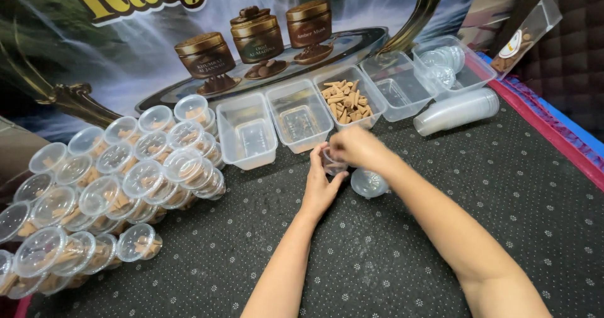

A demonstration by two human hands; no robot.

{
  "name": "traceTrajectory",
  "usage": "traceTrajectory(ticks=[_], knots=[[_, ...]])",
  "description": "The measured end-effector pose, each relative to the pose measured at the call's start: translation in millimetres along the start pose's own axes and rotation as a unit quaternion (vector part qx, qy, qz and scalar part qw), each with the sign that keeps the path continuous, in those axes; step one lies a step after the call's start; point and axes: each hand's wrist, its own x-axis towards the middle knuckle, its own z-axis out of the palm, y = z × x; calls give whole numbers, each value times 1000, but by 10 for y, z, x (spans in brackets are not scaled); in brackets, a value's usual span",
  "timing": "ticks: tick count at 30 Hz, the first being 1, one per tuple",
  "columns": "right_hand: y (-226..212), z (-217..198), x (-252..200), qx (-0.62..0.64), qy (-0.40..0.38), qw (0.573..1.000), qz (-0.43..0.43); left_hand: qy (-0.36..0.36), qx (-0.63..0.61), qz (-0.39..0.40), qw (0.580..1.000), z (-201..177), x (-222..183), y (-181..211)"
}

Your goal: Filling small plastic containers with incense cones and sealing them with lids.

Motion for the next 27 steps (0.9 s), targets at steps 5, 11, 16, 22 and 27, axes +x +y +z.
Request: traceTrajectory(ticks=[5,11,16,22,27], knots=[[388,-306,264,63,185,981,14,47,-113,-10,992,9,79,-265],[662,-275,673,-42,190,978,77,64,-193,-14,979,-6,101,-312],[751,-236,802,-83,183,977,71,67,-201,-15,977,3,126,-411],[612,-407,509,-2,280,960,25,47,-139,-4,989,17,98,-346],[170,-678,-35,165,276,944,-70,33,-93,2,995,-16,49,-134]])
